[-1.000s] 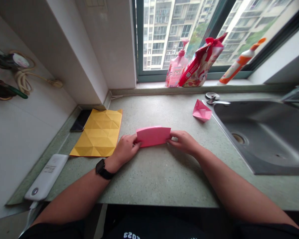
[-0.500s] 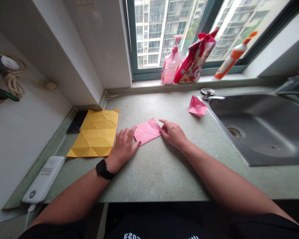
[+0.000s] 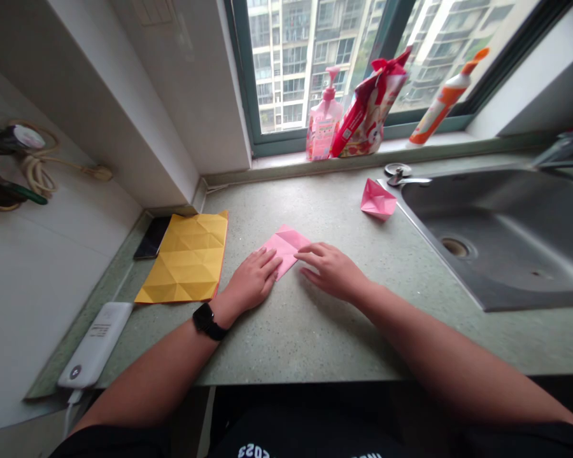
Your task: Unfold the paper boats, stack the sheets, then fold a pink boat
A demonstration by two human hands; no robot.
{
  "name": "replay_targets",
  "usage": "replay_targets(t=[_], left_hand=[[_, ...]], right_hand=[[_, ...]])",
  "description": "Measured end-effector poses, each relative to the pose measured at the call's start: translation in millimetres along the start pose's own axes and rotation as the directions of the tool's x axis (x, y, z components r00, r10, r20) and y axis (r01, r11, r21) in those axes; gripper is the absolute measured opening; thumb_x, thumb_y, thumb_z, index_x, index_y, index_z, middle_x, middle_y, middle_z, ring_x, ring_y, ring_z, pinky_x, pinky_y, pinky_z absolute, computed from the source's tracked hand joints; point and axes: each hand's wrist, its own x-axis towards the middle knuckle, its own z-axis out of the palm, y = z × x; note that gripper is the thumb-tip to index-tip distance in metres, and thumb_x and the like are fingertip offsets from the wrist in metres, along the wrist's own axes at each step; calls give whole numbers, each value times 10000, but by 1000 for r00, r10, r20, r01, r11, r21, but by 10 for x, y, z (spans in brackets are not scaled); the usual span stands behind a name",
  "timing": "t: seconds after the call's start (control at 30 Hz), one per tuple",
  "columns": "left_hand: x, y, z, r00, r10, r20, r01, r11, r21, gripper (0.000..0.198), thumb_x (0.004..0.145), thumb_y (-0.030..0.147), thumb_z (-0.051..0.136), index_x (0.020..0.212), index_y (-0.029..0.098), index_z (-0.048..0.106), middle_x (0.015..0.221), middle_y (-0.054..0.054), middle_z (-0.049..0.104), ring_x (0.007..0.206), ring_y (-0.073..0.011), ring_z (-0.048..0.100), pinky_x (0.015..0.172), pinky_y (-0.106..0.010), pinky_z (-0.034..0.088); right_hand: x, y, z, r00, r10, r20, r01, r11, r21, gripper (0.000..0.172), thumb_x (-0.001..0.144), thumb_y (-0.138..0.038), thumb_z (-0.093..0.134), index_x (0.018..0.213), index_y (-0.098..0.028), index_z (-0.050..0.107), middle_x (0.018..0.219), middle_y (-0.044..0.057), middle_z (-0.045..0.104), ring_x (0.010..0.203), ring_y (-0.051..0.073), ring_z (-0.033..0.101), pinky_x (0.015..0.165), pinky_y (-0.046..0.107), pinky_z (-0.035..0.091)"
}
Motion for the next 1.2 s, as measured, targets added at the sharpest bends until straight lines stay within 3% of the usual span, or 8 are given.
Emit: replay_targets(t=[0.2, 0.5, 0.7, 1.03, 1.2], left_hand=[[2, 10, 41, 994, -109, -4, 109, 991, 74, 455, 1119, 294, 503, 1542, 158, 604, 1660, -209, 553, 1585, -373, 481, 1293, -622, 406], [-18, -17, 64, 998, -61, -13, 61, 998, 3, 507, 1102, 397, 557, 1565, 192, 585, 1700, -202, 502, 1603, -370, 447, 1311, -616, 375], [-44, -28, 96, 999, -51, -1, 51, 999, 6, 490, 1117, 359, 528, 1597, 274, 581, 1744, -145, 460, 1638, -366, 390, 1322, -629, 348], [-42, -11, 47, 999, -4, 51, 4, 1000, -1, 490, 1118, 353, 528, 1605, 360, 584, 1736, -81, 485, 1647, -436, 334, 1303, -711, 321], [-32, 12, 17, 996, -13, 90, 14, 1000, -12, 542, 1094, 488, 579, 1614, 337, 580, 1748, -107, 460, 1648, -476, 310, 1308, -736, 288]], right_hand=[[-12, -113, 138, 983, -75, 170, 81, 996, -31, 446, 977, -308, 766, 1421, -272, 741, 1497, 118, 710, 1385, 331, 640, 1180, 545, 528], [21, -238, 138, 979, -68, 194, 84, 994, -72, 351, 1033, -367, 720, 1379, -349, 779, 1439, 86, 735, 1387, 339, 616, 1208, 581, 475], [20, -213, 175, 983, 100, 156, -78, 986, -145, 391, 1100, -320, 575, 1460, -363, 721, 1484, 43, 732, 1441, 351, 590, 1263, 681, 386], [88, 130, 208, 962, 271, 32, -260, 946, -196, 401, 1120, -322, 503, 1451, -347, 729, 1526, 50, 712, 1430, 386, 610, 1258, 780, 333], [133, 292, 187, 938, 345, 30, -331, 919, -216, 431, 1117, -307, 490, 1485, -267, 710, 1583, 98, 666, 1480, 392, 574, 1241, 694, 409]])
